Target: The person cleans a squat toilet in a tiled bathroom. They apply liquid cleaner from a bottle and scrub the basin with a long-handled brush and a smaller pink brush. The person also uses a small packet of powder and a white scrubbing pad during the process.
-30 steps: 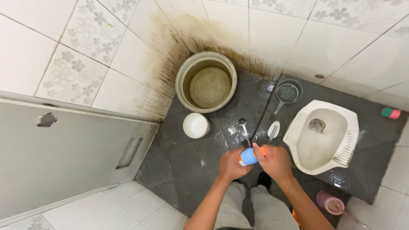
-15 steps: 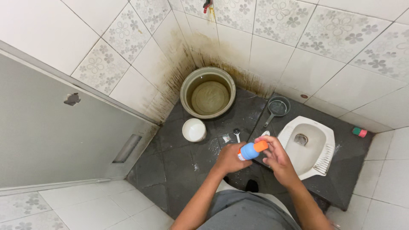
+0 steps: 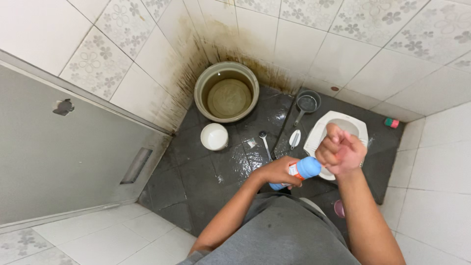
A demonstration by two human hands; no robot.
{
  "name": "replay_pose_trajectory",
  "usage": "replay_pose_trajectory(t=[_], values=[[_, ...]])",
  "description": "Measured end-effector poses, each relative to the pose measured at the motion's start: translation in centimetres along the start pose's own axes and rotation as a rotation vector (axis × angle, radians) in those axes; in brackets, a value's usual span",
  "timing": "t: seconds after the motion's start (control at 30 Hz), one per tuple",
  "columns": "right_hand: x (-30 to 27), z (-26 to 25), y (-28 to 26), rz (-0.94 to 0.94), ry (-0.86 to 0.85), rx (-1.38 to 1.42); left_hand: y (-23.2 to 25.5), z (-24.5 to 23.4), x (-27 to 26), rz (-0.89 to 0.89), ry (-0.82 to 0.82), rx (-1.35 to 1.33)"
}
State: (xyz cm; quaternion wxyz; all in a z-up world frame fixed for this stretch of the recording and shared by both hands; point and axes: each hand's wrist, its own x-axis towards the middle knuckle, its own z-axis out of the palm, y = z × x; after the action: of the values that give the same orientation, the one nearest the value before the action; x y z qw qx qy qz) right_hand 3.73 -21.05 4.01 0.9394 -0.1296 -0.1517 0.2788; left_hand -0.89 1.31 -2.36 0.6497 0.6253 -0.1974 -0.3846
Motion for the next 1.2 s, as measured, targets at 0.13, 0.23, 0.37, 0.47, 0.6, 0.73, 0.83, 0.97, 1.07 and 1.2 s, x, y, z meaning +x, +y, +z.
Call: replay_pose_trajectory(t=[0.13, 0.23, 0.37, 0.47, 0.6, 0.73, 0.83, 0.97, 1.07, 1.2], values=[[-0.3, 2.3, -5.6, -0.247, -0.091, 0.093, -0.5, -0.3, -2.1, -0.070, -0.047, -0.045], [-2.4, 3.8, -7.4, -0.256, 0.063, -0.131, -1.3, -0.9, -4.3, 0.119, 0.119, 0.064], [-5.6, 3.3, -3.7, -0.225, 0.473, -0.473, -4.0, -1.0, -5.6, 0.130, 0.364, 0.022], [-7.2, 1.2, 1.1, -0.128, 0.902, -0.703, -7.0, -1.0, -4.7, 0.166, 0.459, -0.170], [-9.6, -0.1, 7.0, 0.032, 1.061, -0.812, -9.6, -0.9, -2.6, 0.122, 0.445, -0.399], [-10.1, 0.8, 10.9, 0.214, 1.006, -1.129, -12.0, 0.0, -0.5, 0.161, 0.427, -0.383], [-9.4, 0.8, 11.5, 0.316, 1.007, -1.379, -13.6, 1.5, 2.2, 0.351, 0.448, -0.112], [-8.7, 0.3, 12.5, 0.135, 0.951, -1.649, -11.4, 4.0, 1.5, 0.291, 0.397, -0.154], [-8.8, -0.4, 12.9, 0.026, 1.000, -1.704, -8.6, 4.4, 0.3, 0.304, 0.370, -0.128], [-9.5, -1.4, 13.1, -0.126, 1.094, -1.525, -9.0, 3.5, -0.7, 0.326, 0.245, -0.233]])
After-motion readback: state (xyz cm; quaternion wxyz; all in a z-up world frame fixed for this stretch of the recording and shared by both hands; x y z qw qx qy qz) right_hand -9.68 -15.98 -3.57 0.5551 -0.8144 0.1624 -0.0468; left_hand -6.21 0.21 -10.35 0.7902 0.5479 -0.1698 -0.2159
